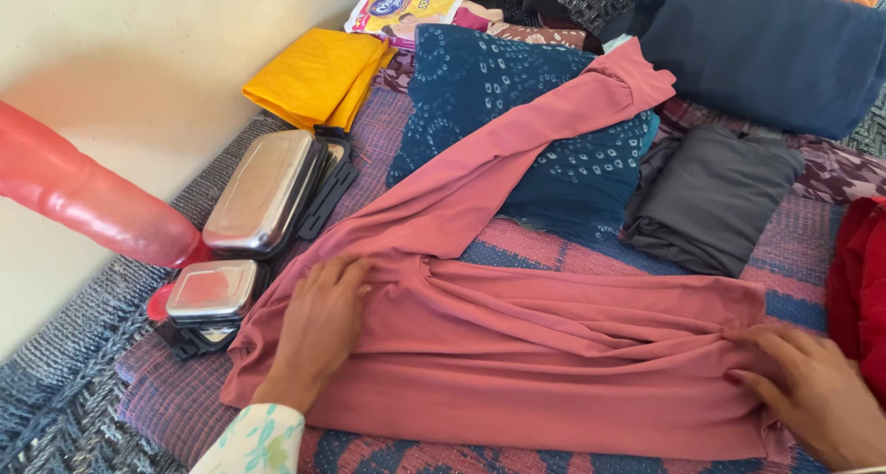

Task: The person folds a pink long-sleeved top on a woven cot, smoothing and aligning the fabric before rolling it into a compact bundle. They then place the folded top into a red embroidered bag and coil a white charging cable.

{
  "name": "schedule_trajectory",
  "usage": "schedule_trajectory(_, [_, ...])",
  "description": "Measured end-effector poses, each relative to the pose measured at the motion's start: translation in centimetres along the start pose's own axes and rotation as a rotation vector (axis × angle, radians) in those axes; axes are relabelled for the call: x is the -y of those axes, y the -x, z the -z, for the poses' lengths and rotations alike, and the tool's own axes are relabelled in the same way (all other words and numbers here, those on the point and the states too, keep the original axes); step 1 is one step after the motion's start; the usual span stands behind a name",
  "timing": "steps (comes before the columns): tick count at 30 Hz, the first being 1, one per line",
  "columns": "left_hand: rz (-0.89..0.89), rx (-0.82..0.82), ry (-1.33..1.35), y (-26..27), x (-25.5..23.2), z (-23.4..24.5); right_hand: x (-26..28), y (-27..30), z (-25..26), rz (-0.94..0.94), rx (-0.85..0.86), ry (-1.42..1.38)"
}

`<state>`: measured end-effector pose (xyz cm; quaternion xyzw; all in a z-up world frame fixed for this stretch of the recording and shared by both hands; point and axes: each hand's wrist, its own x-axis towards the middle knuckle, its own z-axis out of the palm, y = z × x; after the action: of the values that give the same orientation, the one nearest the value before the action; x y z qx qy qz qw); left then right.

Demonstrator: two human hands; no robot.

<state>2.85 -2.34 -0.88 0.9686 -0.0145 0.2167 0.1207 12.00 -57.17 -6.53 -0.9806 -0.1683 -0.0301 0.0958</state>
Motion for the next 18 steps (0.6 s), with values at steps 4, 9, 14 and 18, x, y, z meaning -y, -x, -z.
schedule_trajectory(4, [-0.233, -0.038, 0.040, -1.5, -1.1, -0.9, -0.1, -0.6, 0.3, -0.039, 0.072, 0.027])
schedule_trajectory(9, [-0.408, 0.099, -0.043, -3.7, -2.9, -2.5, -1.0, -0.5, 0.8, 0.054, 0.060, -0.141])
schedule_trajectory(14, [-0.253, 0.053, -0.033, -4.0, -3.0, -1.6, -1.4, -0.3, 1.4, -0.210, 0.214, -0.051])
schedule_trajectory(18, [-0.148, -0.063, 0.074, -3.7, -2.8, -0.6, -2.4, -0.3, 1.2, -0.371, 0.294, -0.160])
